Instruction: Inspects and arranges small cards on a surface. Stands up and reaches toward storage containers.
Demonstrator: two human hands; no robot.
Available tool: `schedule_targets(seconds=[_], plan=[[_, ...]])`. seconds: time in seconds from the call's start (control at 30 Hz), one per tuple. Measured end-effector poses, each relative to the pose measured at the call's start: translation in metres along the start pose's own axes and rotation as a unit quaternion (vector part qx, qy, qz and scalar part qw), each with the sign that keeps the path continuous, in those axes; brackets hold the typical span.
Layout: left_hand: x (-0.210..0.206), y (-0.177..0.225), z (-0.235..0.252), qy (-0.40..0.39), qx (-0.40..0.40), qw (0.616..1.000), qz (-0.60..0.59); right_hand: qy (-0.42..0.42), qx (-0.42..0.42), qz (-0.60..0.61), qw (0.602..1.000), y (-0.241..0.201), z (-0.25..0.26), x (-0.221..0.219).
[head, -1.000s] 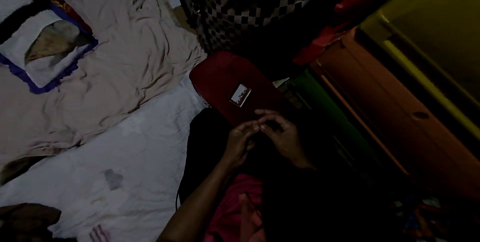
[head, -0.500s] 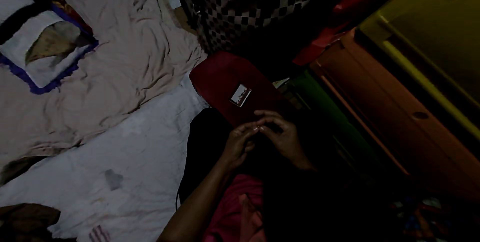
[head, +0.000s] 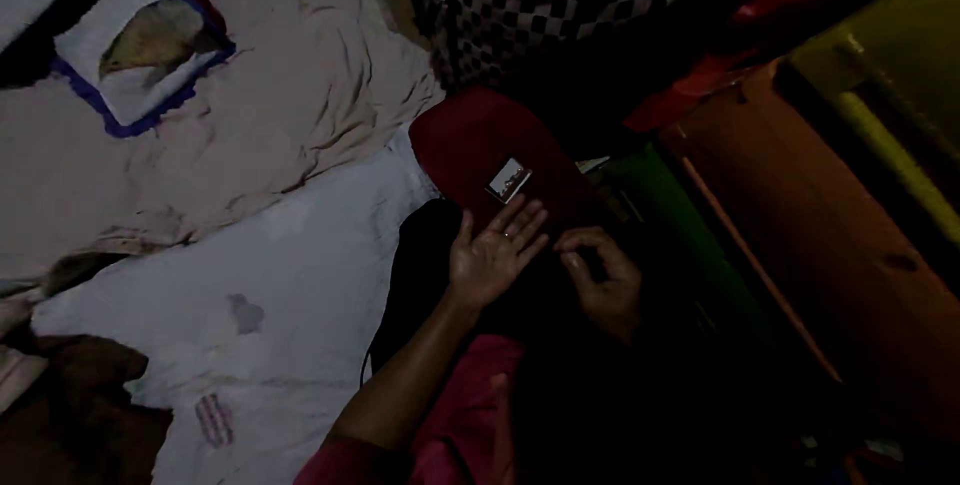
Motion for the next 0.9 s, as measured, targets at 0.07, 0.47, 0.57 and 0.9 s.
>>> schedule_targets(seconds=[0.07, 0.47, 0.57, 0.9], plan=[[-0.005, 0.0, 0.002, -0.032, 0.0, 1.0, -0.002, -0.034, 0.028, -0.032, 0.999, -0.008, -0.002, -0.008], [-0.014, 0.002, -0.004, -0.048, 0.017, 0.999, 0.0, -0.118, 0.099, -0.183, 0.971, -0.033, 0.002, -0.05], [-0.011, 0.003, -0.004, 0.009, 0.014, 1.0, -0.01, -0.143, 0.074, -0.186, 0.969, -0.027, 0.005, -0.054], [-0.024, 0.008, -0.006, -0.056, 0.011, 0.998, 0.003, -0.095, 0.036, -0.13, 0.986, -0.025, 0.009, -0.049]])
Point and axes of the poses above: each hand's wrist, its own z-axis towards the middle knuckle, its own x-axis out of the back of the hand, y = z × x, the point moved 9 cm from there along z, towards the middle knuckle, and after that the axes turned 2 degrees about -z, right-handed, at the moved point
